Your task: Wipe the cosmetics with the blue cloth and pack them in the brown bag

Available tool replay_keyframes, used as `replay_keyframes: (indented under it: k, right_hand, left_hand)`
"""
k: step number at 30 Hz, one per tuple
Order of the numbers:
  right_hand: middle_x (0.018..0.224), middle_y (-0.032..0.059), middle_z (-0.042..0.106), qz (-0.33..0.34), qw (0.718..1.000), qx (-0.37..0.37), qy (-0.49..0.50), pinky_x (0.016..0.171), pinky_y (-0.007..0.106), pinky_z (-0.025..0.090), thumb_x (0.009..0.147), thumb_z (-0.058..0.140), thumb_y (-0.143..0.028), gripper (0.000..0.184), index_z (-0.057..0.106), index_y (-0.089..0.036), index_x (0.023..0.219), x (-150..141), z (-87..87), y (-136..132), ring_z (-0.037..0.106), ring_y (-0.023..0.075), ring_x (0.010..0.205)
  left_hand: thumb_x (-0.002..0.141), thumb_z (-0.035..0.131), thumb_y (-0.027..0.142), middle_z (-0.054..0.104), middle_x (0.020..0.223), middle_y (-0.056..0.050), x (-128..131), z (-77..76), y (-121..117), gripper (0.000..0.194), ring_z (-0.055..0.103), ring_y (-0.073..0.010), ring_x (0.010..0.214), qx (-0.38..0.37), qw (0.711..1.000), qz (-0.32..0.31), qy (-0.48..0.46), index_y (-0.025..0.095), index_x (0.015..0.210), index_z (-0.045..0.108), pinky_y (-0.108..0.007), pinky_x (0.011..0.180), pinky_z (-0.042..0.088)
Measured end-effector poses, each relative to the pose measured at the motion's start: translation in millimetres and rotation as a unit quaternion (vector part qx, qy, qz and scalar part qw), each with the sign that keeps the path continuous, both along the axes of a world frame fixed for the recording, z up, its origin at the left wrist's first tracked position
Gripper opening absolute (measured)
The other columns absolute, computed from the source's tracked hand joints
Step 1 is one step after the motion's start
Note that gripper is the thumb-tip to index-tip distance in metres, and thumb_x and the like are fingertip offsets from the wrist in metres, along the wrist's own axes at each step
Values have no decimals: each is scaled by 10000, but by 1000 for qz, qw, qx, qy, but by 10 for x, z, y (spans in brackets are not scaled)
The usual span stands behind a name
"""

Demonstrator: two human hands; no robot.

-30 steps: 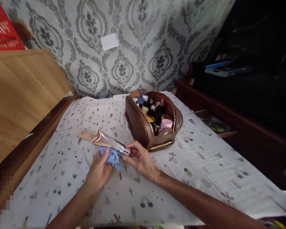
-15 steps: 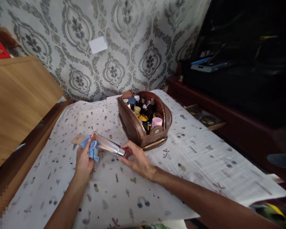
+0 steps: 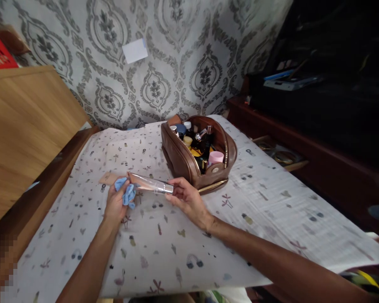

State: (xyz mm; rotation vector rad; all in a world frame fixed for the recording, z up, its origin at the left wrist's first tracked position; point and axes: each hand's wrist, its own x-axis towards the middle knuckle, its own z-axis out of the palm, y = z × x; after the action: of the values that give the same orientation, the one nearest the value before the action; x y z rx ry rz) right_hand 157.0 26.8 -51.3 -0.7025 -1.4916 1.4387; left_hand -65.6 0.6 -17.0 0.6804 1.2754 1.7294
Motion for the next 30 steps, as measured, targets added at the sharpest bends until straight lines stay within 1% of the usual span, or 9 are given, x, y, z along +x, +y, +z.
replay_keyframes:
  k: [4,9,13,17,20,22,24,27,30]
  right_hand:
    - [811,-31,552,12,1000,-16,19,547,229,479,844,715,-522,443,515,-227,1106,4,-12,31,581,114,654]
    - [754,-44,559,14,1000,5,-15,465,225,444,889,661,-545,434,502,-230,1142,19,22,32,554,100,529]
    - [706,-37,577,-7,999,27,-37,442,228,433,886,651,-569,437,527,-229,1131,24,68,-3,547,117,515]
    - [591,-22,587,-27,996,46,-75,488,269,472,900,597,-618,450,572,-218,1105,46,100,-24,558,159,517]
    - [600,13,604,-53,993,43,-93,499,310,488,888,581,-652,471,599,-224,1081,54,111,-14,563,189,527]
    - [620,42,633,-72,991,35,-106,508,346,502,863,599,-668,489,597,-242,1103,45,113,-4,566,210,529]
    - [644,74,666,-86,990,23,-113,511,383,518,813,644,-683,496,596,-274,1089,28,104,9,578,235,531]
    - [657,112,696,-90,989,12,-115,506,411,531,738,718,-677,450,619,-315,986,3,57,40,594,250,515]
    - [635,134,708,-98,988,40,-115,455,401,518,712,752,-653,394,663,-321,903,-4,-24,82,609,259,478]
  left_hand:
    - [543,906,344,539,488,106,-14,-33,7,440,425,-43,340,0,1000,-24,0,175,810,599,-150,306,335]
    - [554,901,390,581,542,92,-43,-54,6,524,480,-57,363,-15,1000,-22,-1,169,943,628,-156,317,337]
    - [538,892,468,594,544,71,-31,-98,-1,514,531,-70,392,-25,1000,-18,0,168,841,606,-150,340,338]
    - [570,852,552,592,531,43,5,-111,-17,499,541,-75,410,-21,999,-31,17,157,740,601,-157,364,353]
    - [607,836,567,603,544,10,-9,-39,-34,485,551,-88,435,-8,997,-66,42,143,705,622,-171,366,344]
    - [662,813,569,606,572,-1,-50,12,-48,471,559,-85,468,14,992,-108,69,136,702,632,-177,405,380]
    - [711,784,579,599,600,1,-108,20,-53,468,560,-77,496,36,985,-143,86,135,705,636,-182,459,426]
    - [733,767,598,593,649,3,-196,-71,-33,481,569,-75,516,51,984,-152,75,133,724,645,-200,509,471]
    - [717,766,629,603,690,-9,-254,-189,2,512,571,-82,520,58,985,-149,65,130,737,650,-215,501,475]
